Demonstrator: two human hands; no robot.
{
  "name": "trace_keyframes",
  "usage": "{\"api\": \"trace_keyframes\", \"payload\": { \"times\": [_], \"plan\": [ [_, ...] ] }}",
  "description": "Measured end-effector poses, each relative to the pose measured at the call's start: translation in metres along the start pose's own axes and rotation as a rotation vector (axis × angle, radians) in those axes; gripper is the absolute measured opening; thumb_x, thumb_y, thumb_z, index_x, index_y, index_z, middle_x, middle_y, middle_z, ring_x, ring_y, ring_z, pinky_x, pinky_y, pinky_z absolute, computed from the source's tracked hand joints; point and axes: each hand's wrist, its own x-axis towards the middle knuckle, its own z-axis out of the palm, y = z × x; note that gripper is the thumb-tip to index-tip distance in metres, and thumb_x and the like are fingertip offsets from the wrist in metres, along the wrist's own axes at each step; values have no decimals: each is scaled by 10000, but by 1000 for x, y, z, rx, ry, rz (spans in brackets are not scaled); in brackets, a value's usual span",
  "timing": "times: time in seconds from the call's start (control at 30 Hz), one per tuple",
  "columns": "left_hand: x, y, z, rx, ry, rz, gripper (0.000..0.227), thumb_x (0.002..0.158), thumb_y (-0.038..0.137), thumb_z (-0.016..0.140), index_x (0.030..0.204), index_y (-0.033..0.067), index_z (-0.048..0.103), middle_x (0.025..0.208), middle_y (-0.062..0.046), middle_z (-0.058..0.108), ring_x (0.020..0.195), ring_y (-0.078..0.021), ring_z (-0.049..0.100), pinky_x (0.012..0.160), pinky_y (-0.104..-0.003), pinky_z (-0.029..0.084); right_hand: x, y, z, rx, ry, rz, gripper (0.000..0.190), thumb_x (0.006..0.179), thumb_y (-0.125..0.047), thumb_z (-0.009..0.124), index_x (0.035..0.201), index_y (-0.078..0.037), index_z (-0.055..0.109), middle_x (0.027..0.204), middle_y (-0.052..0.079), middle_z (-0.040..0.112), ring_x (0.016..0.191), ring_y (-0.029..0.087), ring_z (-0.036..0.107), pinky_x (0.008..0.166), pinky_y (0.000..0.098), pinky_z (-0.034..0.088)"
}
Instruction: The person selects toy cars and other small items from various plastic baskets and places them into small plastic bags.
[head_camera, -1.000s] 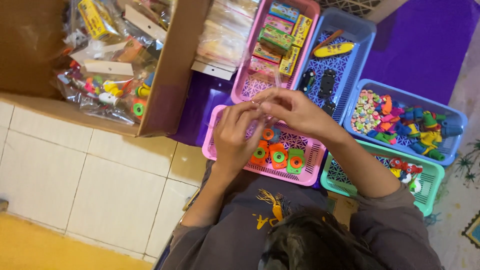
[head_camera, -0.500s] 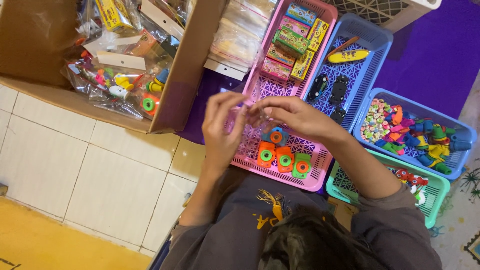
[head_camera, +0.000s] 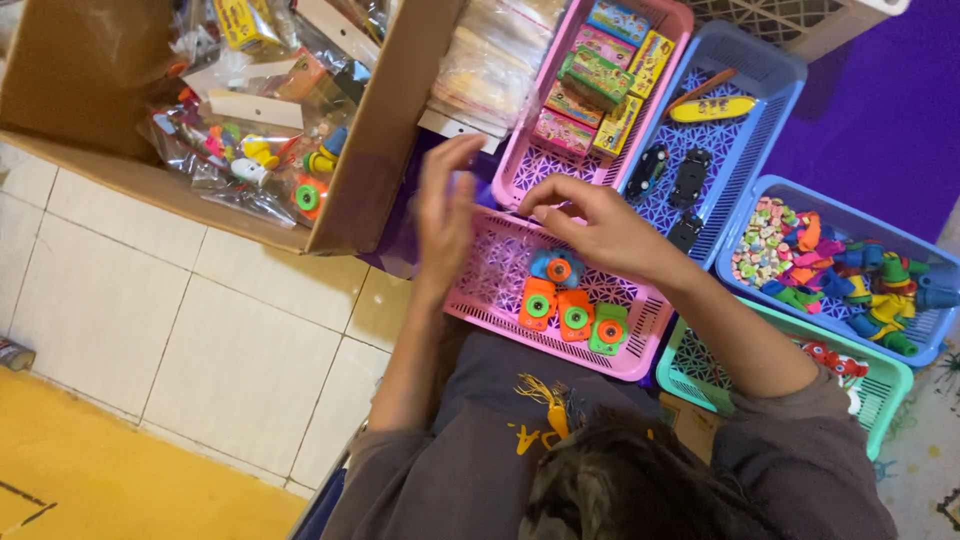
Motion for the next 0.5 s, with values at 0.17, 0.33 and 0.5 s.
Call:
{"api": "trace_keyframes", "payload": {
  "times": [0.17, 0.33, 0.5],
  "plan": [
    [-31, 10, -28, 277, 327, 73, 199, 1069, 119, 539, 1133, 60, 718, 1047, -77, 686, 1023, -265, 676, 929, -361, 523, 3, 20, 4, -133, -33, -64, 187, 968, -60, 633, 1137, -48, 713, 1007, 161, 720, 990, 288, 711, 839, 402, 581],
    [-68, -5, -45, 503, 328, -23, 216, 1069, 56, 527, 1206, 80, 694, 1095, -76, 695, 1038, -275, 694, 919, -377, 540, 8, 20, 15, -175, -65, -120, 172, 963, -53, 660, 1124, -49, 720, 979, 162, 728, 949, 300, 733, 781, 392, 597],
    [-69, -3, -49, 499, 137, -307, 253, 1094, 137, 514, 1285, 66, 665, 1147, -213, 686, 1112, -445, 644, 970, -522, 499, 7, 18, 23, -202, -178, -89, 174, 977, -56, 637, 1128, -33, 720, 986, 185, 734, 974, 348, 738, 813, 438, 597]
  ]
}}
